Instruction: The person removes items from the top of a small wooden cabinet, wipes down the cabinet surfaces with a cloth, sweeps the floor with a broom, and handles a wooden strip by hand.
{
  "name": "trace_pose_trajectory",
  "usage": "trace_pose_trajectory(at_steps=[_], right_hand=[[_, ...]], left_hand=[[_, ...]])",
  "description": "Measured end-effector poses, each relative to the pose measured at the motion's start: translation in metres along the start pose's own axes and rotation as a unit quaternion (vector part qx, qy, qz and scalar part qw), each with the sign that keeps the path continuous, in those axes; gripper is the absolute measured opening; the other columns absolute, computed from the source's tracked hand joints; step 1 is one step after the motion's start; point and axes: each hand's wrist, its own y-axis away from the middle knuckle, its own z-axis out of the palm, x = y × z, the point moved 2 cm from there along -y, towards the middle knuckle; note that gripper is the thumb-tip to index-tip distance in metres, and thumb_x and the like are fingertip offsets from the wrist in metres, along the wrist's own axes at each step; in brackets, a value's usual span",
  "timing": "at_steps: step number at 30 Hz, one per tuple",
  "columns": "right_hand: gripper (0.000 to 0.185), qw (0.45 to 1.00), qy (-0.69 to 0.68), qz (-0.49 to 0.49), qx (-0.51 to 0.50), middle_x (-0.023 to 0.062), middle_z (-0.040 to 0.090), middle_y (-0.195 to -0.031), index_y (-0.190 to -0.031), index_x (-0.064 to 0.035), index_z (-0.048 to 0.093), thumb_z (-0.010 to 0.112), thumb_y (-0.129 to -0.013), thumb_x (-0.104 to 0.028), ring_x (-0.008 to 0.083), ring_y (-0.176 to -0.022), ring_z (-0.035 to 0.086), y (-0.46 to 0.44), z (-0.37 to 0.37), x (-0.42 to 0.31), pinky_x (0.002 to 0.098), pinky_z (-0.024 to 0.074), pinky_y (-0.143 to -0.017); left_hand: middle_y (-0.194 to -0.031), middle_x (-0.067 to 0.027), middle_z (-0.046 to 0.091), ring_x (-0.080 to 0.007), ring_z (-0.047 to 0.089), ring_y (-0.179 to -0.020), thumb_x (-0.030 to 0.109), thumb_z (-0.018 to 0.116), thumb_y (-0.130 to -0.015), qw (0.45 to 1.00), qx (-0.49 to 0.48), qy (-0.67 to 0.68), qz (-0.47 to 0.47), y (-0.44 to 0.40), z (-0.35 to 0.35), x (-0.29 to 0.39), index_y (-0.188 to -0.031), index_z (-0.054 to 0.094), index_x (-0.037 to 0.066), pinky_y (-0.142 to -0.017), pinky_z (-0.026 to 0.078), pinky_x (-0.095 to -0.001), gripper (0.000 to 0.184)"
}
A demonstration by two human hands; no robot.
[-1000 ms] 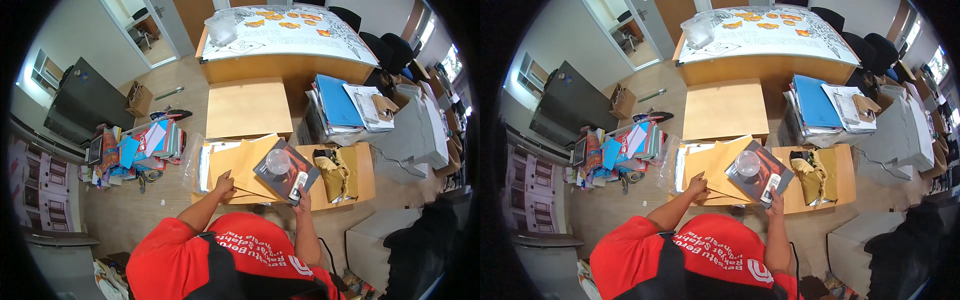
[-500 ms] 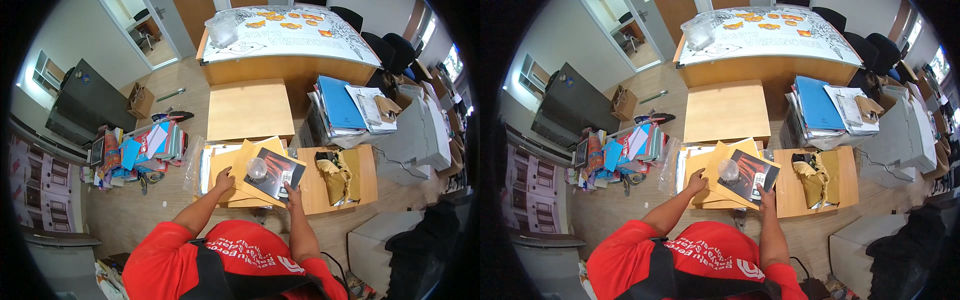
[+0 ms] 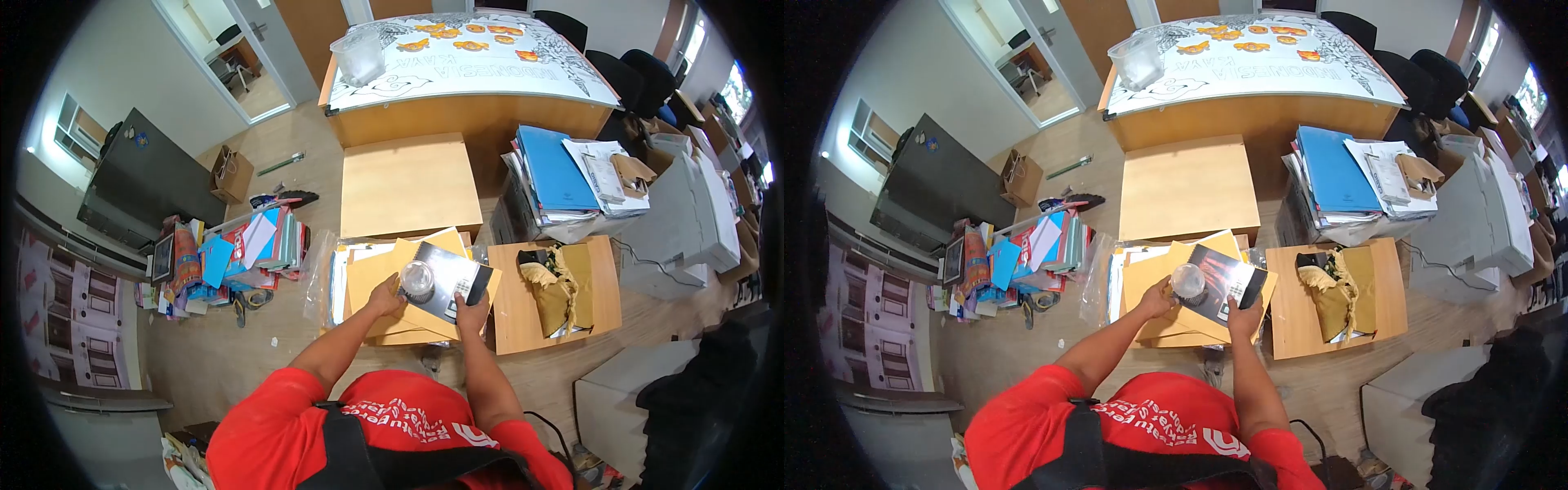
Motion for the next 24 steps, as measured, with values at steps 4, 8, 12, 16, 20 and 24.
trace_pose_trajectory(at_steps=[4,8,12,16,20,24], right_hand=[[0.091,0.998,0.033,0.047,-0.028,0.0281,0.054,-0.121,-0.138,0.0084,0.039,0.085,-0.068,-0.027,0.0372,-0.111,0.057,0.001,-0.010,-0.026,0.0396,0.0457,-0.095],[0.092,0.994,0.074,0.038,-0.071,0.0281,0.055,-0.116,-0.137,0.0089,0.040,0.082,-0.070,-0.036,0.0389,-0.106,0.058,0.000,-0.010,-0.037,0.0408,0.0461,-0.094],[0.084,0.975,0.051,0.060,-0.206,0.0293,0.054,-0.121,-0.137,0.0031,0.045,0.075,-0.075,-0.046,0.0419,-0.109,0.056,-0.017,-0.017,-0.045,0.0420,0.0460,-0.094],[0.072,0.981,0.187,0.008,-0.050,0.0268,0.055,-0.121,-0.137,-0.0046,0.047,0.065,-0.083,-0.048,0.0432,-0.109,0.056,-0.022,-0.021,-0.041,0.0465,0.0451,-0.094],[0.062,0.982,0.151,0.112,0.006,0.0277,0.056,-0.120,-0.132,0.0002,0.050,0.064,-0.085,-0.037,0.0435,-0.106,0.058,-0.018,-0.050,-0.013,0.0462,0.0465,-0.093],[0.041,0.989,0.026,0.126,-0.066,0.0194,0.069,-0.095,-0.123,-0.0007,0.060,0.062,-0.085,-0.016,0.0276,-0.085,0.067,-0.015,-0.054,0.008,0.0353,0.0511,-0.079]], left_hand=[[-0.131,-0.0165,0.056,-0.0267,0.054,-0.122,0.012,0.075,-0.075,0.983,-0.089,0.153,0.056,-0.006,0.006,-0.006,-0.142,0.039,0.006,-0.104,0.041,-0.0333,0.076],[-0.129,-0.0133,0.058,-0.0224,0.054,-0.121,0.008,0.075,-0.075,0.975,-0.120,0.178,0.053,0.000,-0.004,0.002,-0.137,0.044,0.004,-0.105,0.039,-0.0313,0.070],[-0.130,-0.0129,0.057,-0.0212,0.052,-0.122,0.008,0.075,-0.073,0.976,-0.166,0.134,0.037,-0.015,0.004,-0.023,-0.136,0.046,0.004,-0.104,0.039,-0.0316,0.070],[-0.125,-0.0171,0.060,-0.0280,0.057,-0.117,0.013,0.074,-0.074,0.999,-0.021,0.012,0.020,-0.004,-0.007,-0.017,-0.140,0.044,0.006,-0.099,0.045,-0.0362,0.073],[-0.120,-0.0229,0.061,-0.0353,0.062,-0.109,0.017,0.072,-0.074,0.994,0.071,-0.071,-0.048,-0.005,-0.014,-0.027,-0.142,0.043,0.006,-0.094,0.049,-0.0401,0.074],[-0.121,-0.0239,0.061,-0.0348,0.062,-0.107,0.019,0.072,-0.074,0.991,0.083,-0.073,-0.078,-0.011,-0.017,-0.031,-0.136,0.050,0.005,-0.092,0.050,-0.0401,0.068]])
